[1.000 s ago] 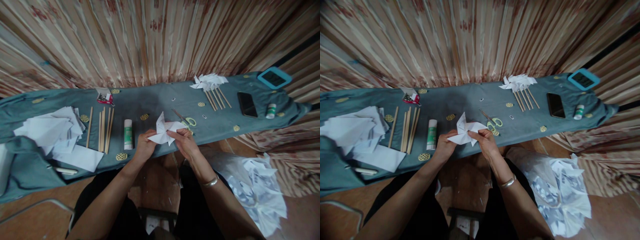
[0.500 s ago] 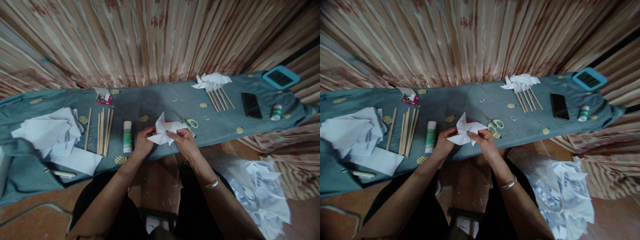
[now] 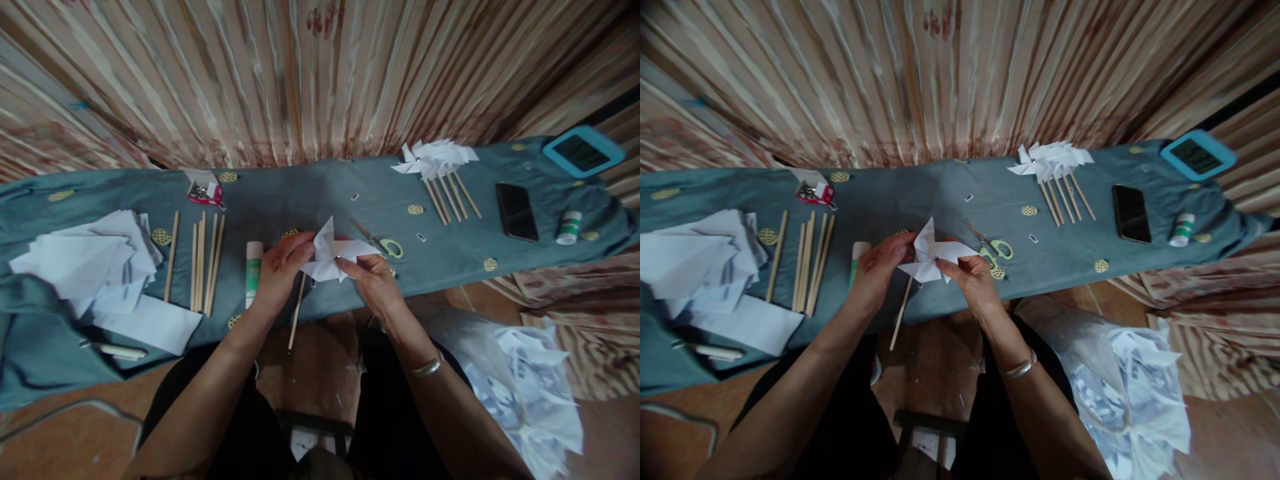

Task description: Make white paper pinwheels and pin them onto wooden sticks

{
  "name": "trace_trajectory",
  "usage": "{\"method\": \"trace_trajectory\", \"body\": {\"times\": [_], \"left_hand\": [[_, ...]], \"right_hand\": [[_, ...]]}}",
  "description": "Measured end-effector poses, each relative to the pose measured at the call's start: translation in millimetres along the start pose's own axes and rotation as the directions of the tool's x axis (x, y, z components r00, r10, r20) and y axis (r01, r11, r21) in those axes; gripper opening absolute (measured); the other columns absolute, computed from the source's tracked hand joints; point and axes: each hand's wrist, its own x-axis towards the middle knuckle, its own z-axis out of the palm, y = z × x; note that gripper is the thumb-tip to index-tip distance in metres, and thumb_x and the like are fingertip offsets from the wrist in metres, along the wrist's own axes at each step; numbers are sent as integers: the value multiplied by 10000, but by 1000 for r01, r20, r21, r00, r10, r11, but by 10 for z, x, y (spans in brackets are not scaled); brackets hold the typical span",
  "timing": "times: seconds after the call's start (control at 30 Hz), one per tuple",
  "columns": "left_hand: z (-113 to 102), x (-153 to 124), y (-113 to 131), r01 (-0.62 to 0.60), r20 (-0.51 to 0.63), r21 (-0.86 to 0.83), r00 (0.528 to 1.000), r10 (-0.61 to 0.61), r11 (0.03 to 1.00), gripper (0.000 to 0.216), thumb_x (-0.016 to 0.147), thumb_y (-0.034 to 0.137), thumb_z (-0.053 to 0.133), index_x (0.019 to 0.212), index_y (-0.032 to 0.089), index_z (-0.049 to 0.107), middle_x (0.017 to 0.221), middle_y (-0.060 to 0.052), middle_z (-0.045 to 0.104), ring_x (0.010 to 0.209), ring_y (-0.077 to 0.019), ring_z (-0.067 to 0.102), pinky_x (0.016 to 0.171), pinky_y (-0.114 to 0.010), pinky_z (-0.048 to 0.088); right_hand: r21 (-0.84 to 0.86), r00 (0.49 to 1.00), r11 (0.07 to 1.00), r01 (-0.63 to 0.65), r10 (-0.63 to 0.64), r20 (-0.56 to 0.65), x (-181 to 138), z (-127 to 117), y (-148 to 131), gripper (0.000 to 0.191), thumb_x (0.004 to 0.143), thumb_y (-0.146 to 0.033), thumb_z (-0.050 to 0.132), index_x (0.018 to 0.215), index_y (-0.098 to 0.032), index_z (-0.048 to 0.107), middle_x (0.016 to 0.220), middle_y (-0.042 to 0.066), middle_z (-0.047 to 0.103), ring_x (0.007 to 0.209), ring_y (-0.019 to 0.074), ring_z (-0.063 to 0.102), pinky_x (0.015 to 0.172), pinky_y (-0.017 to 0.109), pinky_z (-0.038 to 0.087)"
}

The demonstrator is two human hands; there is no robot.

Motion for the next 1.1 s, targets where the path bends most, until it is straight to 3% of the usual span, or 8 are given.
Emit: {"method": "trace_trajectory", "body": {"times": [0.1,0.3,0.53,1.1], "left_hand": [[24,-24,51,45,115,80,992,-54,996,353,602,391,835,866,168,766,865,-47,748,812,-200,660,738,-289,507],[31,-44,7,149,205,33,967,-152,988,264,610,338,834,788,154,772,755,-26,742,699,-162,635,683,-269,490],[70,-72,4,201,176,-42,966,-190,979,241,586,307,833,776,166,790,738,-16,747,673,-161,629,668,-278,488],[88,-156,-23,207,76,-88,977,-201,974,203,580,317,833,681,152,772,652,-13,718,580,-127,573,551,-237,430]], "right_hand": [[4,999,1000,-29,29,23,-4,8,-10,470,467,-383,917,891,-292,736,784,-39,754,779,214,685,838,365,520],[-7,996,1000,-18,19,88,-17,12,-6,409,515,-362,910,878,-284,740,789,-44,745,805,192,683,857,348,508],[-32,995,999,-13,16,96,-35,7,-13,303,529,-395,896,762,-281,739,816,-23,745,855,203,674,886,363,499],[-43,995,998,48,-44,89,-126,14,24,258,563,-409,893,734,-291,740,794,-34,725,791,178,637,859,349,502]]}}
